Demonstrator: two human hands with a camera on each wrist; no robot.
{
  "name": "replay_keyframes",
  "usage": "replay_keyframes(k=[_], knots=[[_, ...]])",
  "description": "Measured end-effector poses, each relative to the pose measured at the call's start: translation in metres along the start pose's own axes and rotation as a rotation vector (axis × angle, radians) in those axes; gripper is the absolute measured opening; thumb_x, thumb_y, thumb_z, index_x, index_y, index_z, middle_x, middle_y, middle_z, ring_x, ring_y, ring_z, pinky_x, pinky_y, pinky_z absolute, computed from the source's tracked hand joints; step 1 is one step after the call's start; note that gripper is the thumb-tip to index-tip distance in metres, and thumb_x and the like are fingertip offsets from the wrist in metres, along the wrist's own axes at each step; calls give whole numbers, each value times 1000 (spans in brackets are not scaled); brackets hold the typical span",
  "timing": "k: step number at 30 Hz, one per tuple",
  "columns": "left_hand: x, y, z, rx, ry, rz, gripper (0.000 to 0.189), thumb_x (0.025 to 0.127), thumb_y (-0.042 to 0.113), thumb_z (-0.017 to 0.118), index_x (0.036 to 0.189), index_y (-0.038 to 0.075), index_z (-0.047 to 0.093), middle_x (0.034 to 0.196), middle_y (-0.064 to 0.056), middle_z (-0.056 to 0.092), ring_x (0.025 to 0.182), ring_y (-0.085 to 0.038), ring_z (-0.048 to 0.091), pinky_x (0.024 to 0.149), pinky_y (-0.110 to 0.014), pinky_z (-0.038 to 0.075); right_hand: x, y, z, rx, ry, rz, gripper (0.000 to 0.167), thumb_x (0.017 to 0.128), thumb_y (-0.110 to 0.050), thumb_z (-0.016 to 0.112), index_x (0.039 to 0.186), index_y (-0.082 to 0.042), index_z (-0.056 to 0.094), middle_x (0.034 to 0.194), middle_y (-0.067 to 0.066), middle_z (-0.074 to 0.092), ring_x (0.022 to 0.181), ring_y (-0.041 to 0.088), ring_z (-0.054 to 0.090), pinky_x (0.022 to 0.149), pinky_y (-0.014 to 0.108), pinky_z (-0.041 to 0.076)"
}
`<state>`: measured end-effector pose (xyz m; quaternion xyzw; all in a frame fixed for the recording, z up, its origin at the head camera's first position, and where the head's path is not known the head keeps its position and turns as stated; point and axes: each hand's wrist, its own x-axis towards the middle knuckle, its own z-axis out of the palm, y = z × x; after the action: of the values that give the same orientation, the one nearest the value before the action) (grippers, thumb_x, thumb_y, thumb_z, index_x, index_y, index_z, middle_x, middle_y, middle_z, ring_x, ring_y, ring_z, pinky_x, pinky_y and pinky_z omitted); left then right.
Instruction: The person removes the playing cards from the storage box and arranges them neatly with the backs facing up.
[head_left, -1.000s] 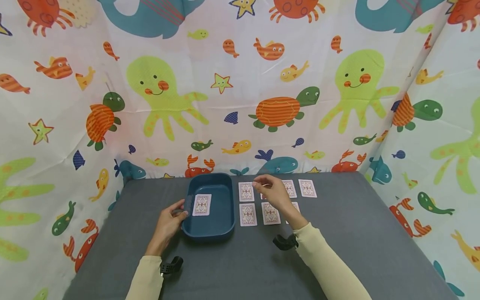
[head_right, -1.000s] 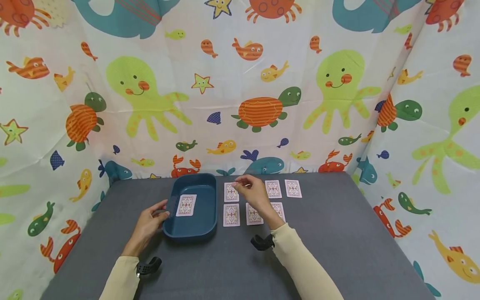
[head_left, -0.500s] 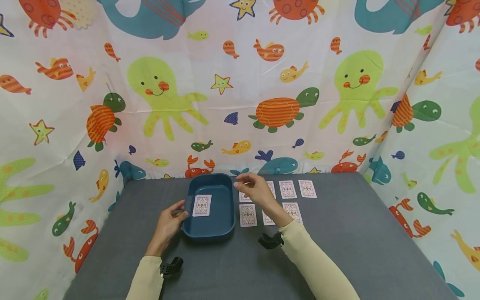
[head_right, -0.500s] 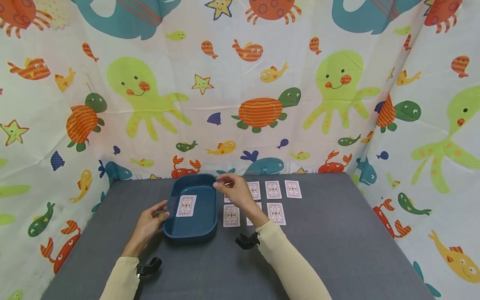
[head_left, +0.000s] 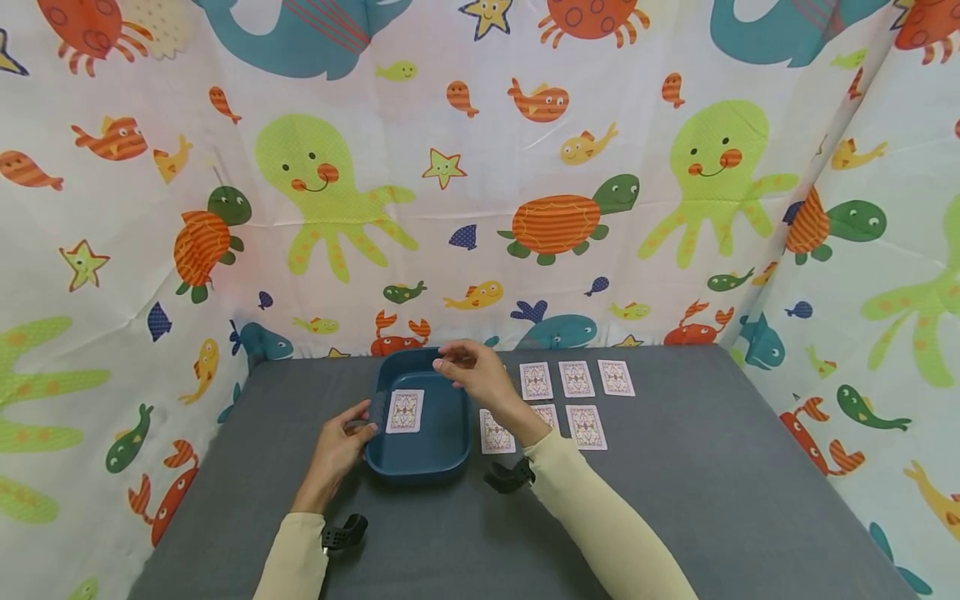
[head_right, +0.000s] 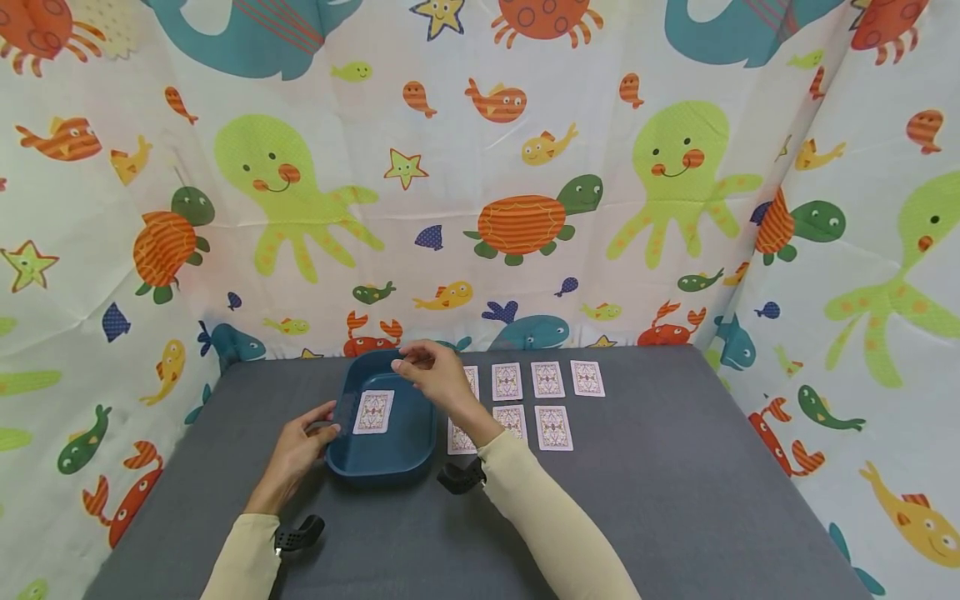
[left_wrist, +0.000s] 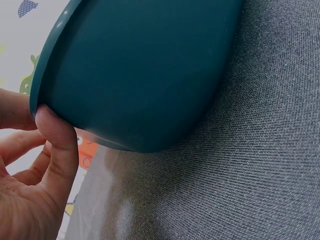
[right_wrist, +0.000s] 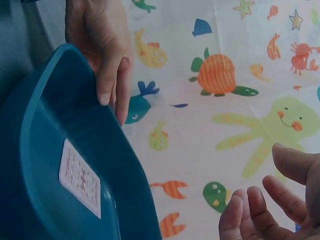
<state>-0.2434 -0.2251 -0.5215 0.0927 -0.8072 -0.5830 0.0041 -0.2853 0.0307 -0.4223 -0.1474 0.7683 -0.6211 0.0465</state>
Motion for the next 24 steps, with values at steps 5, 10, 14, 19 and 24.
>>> replay_keyframes(k=[5, 10, 14, 19, 24], knots=[[0, -1, 0, -6, 1, -1, 51, 95, 10, 61, 144, 10, 48, 128, -13, 50, 87, -18, 56, 59, -26, 47, 8, -1, 13, 11, -4, 6, 31, 90, -29, 71, 117, -15, 67, 109, 7, 64, 95, 17, 63, 82, 37, 55], [-1, -1, 0, -9, -2, -2, 51, 95, 10, 60, 145, 10, 48, 128, -14, 49, 91, -22, 56, 59, -26, 48, 15, 5, 24, 0, -9, 26, 30, 89, -30, 72, 115, -17, 67, 111, 4, 64, 98, 18, 62, 85, 37, 54], [-1, -2, 1, -10, -4, -6, 51, 95, 10, 60, 145, 11, 48, 128, -13, 49, 94, -24, 56, 60, -26, 48, 21, 9, 31, -28, 3, 43, 30, 89, -32, 73, 115, -19, 68, 112, 2, 65, 102, 18, 61, 92, 38, 52], [0, -1, 0, -1, -3, -13, 51, 95, 11, 60, 145, 11, 48, 128, -14, 50, 92, -23, 56, 61, -26, 48, 29, 13, 39, -17, 9, 65, 31, 88, -32, 73, 116, -19, 68, 113, 3, 65, 104, 20, 60, 97, 40, 50], [1, -1, 1, -8, -6, -12, 52, 96, 11, 60, 146, 11, 47, 129, -14, 49, 94, -25, 56, 61, -26, 48, 38, 20, 49, -17, 15, 104, 31, 87, -31, 74, 115, -20, 68, 112, 2, 64, 103, 18, 60, 96, 39, 50]])
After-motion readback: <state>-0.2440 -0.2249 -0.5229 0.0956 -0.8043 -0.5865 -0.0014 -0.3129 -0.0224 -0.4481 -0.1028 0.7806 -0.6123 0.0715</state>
